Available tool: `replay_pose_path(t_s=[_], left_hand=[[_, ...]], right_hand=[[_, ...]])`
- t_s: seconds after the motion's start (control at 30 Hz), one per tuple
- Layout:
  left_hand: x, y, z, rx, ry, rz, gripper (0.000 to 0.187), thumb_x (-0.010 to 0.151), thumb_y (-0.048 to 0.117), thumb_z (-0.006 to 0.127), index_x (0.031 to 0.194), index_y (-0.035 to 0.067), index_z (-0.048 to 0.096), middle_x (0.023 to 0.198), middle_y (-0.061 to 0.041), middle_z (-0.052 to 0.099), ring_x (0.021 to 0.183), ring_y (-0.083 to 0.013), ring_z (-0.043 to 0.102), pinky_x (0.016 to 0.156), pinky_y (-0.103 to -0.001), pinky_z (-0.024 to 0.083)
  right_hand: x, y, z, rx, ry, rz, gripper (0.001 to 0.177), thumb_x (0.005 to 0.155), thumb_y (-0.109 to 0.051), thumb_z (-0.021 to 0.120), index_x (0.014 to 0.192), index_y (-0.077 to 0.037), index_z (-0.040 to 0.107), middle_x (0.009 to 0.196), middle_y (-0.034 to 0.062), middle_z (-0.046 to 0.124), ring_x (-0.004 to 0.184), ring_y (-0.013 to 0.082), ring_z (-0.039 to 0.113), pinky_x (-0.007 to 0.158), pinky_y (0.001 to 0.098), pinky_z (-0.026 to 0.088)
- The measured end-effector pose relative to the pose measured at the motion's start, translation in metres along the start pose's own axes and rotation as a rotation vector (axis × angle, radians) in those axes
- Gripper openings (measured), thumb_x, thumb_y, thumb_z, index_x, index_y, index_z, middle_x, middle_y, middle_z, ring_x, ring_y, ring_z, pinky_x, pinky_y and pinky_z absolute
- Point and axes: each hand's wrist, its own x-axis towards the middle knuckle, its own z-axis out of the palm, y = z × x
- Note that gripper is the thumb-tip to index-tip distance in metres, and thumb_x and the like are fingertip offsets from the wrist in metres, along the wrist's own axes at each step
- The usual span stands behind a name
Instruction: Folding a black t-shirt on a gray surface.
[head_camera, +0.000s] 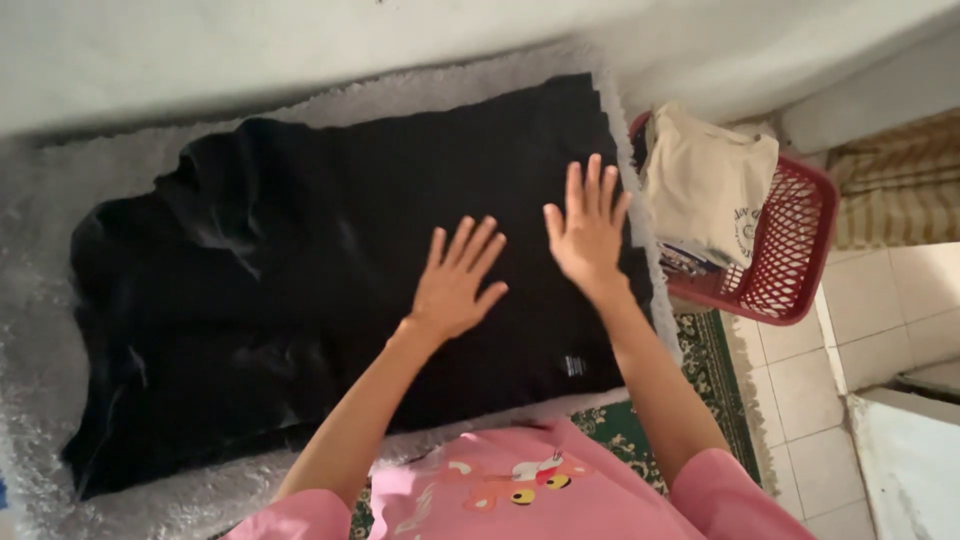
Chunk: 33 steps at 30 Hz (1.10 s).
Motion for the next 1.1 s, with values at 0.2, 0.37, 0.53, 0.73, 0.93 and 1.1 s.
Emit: replay_pose_path(t_s=[0.2,0.37,0.53,0.73,0.93,1.1], left_hand=[[0.030,-0.035,-0.007,0.039,0.076,-0.149,0.069,0.100,0.044,0.056,0.158,0.012,0.040,0.169,-0.009,0.026,0.156,-0.0335,0.021,0.123,-0.061,0.016],[0.040,-0.063,-0.008,0.043,0.212,-0.312,0.068,0.100,0.040,0.060,0.158,0.011,0.040,0.169,-0.014,0.024,0.156,-0.0392,0.021,0.123,-0.060,0.020],[0.051,-0.082,-0.014,0.036,0.273,-0.417,0.065,0.103,0.037,0.060,0.159,0.012,0.040,0.170,-0.019,0.023,0.155,-0.0443,0.021,0.121,-0.061,0.023],[0.083,-0.111,-0.005,0.103,0.282,-0.389,0.063,0.104,0.033,0.057,0.160,0.012,0.040,0.169,-0.022,0.023,0.153,-0.0488,0.021,0.119,-0.068,0.021],[0.115,-0.149,-0.006,0.278,0.256,-0.380,0.058,0.104,0.027,0.061,0.158,0.010,0.045,0.156,-0.021,0.043,0.143,-0.0431,0.038,0.117,-0.070,0.017],[0.115,-0.157,-0.040,0.153,0.172,-0.432,0.030,0.088,0.024,0.079,0.109,0.007,0.067,0.111,-0.010,0.068,0.117,-0.0339,0.059,0.117,-0.063,0.025]], right_hand=[[0.013,-0.036,0.009,0.017,-0.107,-0.227,0.063,0.099,-0.042,0.063,0.154,-0.015,0.049,0.166,0.0116,0.034,0.153,0.0407,0.028,0.118,0.0689,0.023],[0.046,-0.006,0.022,0.093,-0.115,-0.118,0.066,0.101,-0.045,0.062,0.157,-0.014,0.046,0.168,0.0104,0.033,0.155,0.0408,0.027,0.121,0.0657,0.022],[0.067,0.009,0.040,0.048,-0.057,-0.014,0.068,0.105,-0.045,0.059,0.161,-0.010,0.041,0.170,0.0102,0.031,0.156,0.0414,0.025,0.122,0.0651,0.021],[0.094,0.017,0.057,-0.017,-0.025,-0.017,0.063,0.109,-0.035,0.053,0.161,-0.005,0.036,0.171,0.0126,0.026,0.157,0.0429,0.021,0.122,0.0658,0.020],[0.141,0.019,0.062,-0.017,-0.047,-0.071,0.066,0.104,-0.013,0.056,0.165,-0.011,0.030,0.173,0.0102,0.025,0.158,0.0446,0.016,0.121,0.0685,0.015],[0.159,0.015,0.048,-0.048,-0.026,-0.166,0.062,0.089,0.002,0.064,0.148,-0.015,0.057,0.143,0.0068,0.055,0.143,0.0392,0.037,0.124,0.0701,0.005]])
